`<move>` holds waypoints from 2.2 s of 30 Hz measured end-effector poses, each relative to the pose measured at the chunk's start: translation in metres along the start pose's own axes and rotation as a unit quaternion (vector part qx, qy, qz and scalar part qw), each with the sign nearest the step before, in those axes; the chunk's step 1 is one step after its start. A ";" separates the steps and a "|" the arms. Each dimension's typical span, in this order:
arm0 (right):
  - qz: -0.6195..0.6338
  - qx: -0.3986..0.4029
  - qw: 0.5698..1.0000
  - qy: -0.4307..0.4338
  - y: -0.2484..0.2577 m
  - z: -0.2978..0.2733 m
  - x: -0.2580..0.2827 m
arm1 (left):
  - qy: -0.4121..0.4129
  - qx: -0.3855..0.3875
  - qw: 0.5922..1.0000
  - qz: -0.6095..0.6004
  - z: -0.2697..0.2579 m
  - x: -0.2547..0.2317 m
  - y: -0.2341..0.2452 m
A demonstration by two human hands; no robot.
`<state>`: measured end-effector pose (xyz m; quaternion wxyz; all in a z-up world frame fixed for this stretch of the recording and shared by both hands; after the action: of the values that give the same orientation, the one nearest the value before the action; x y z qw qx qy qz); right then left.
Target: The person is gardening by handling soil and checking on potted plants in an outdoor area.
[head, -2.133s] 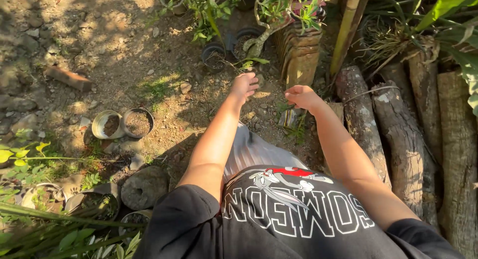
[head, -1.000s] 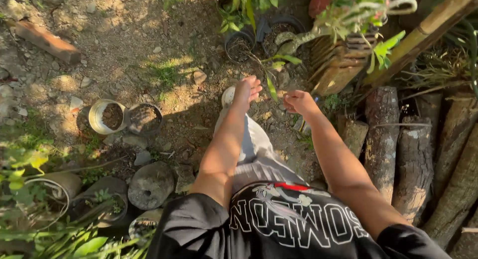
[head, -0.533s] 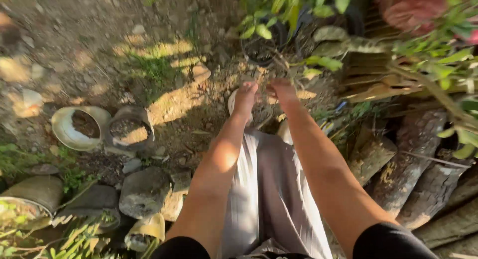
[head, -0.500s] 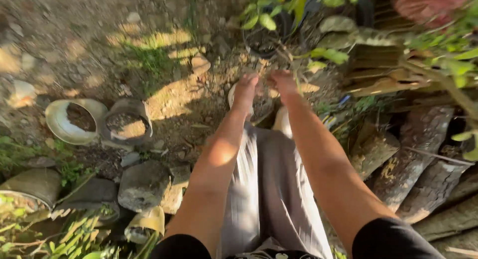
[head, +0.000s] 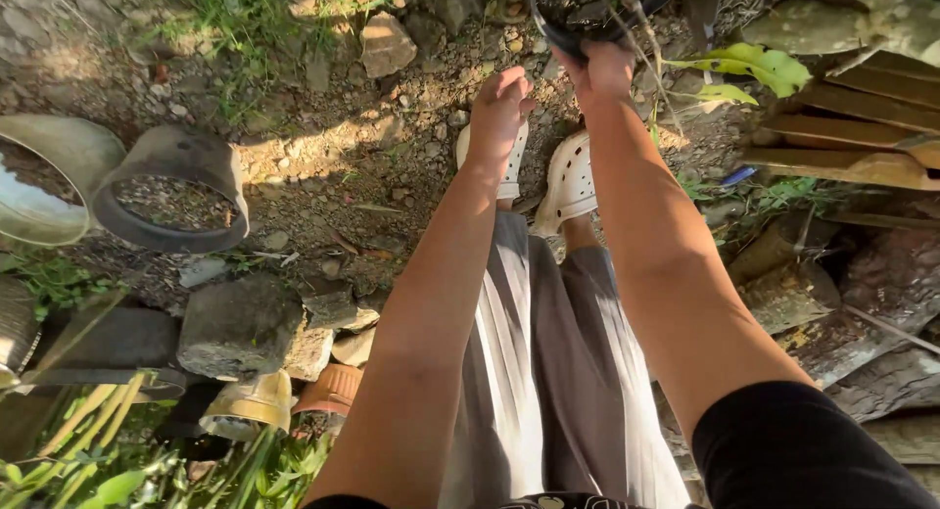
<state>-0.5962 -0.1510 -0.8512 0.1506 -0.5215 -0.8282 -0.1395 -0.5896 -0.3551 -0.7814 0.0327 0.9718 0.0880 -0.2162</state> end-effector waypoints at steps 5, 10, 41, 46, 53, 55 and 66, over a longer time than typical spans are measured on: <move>-0.014 0.121 0.989 0.085 -0.019 -0.045 0.025 | -0.025 -0.031 0.998 -0.047 0.003 -0.017 -0.002; -0.003 0.122 0.989 0.079 -0.021 -0.090 0.027 | -0.041 -0.068 0.996 -0.037 -0.001 -0.041 0.004; -0.194 0.039 0.980 -0.016 -0.012 -0.041 0.013 | 0.043 -0.071 0.977 -0.196 -0.036 0.009 -0.001; -0.318 0.091 0.944 0.001 -0.040 -0.131 0.036 | 0.016 -0.079 0.981 -0.174 -0.097 -0.068 -0.006; -0.250 0.228 0.941 0.028 -0.120 -0.269 0.115 | -0.028 -0.093 0.960 -0.263 -0.155 -0.172 0.016; -0.247 0.234 0.940 0.020 -0.124 -0.282 0.125 | -0.034 -0.094 0.960 -0.263 -0.162 -0.192 0.019; -0.305 0.291 0.896 0.139 -0.313 -0.438 0.195 | 0.024 -0.044 0.959 -0.280 -0.116 -0.303 0.051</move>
<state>-0.9140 -0.2912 -0.3962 0.3592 -0.1513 -0.9209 -0.0024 -0.8025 -0.4407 -0.5457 0.0111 0.9107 0.3672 -0.1888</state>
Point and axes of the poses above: each hand's wrist, its own z-axis towards the middle knuckle, its own y-axis out of the back of the hand, x = y × z, the point moved 9 cm from there along z, towards the middle knuckle, and after that the axes turned 10 degrees about -x, right-handed, at the moved point
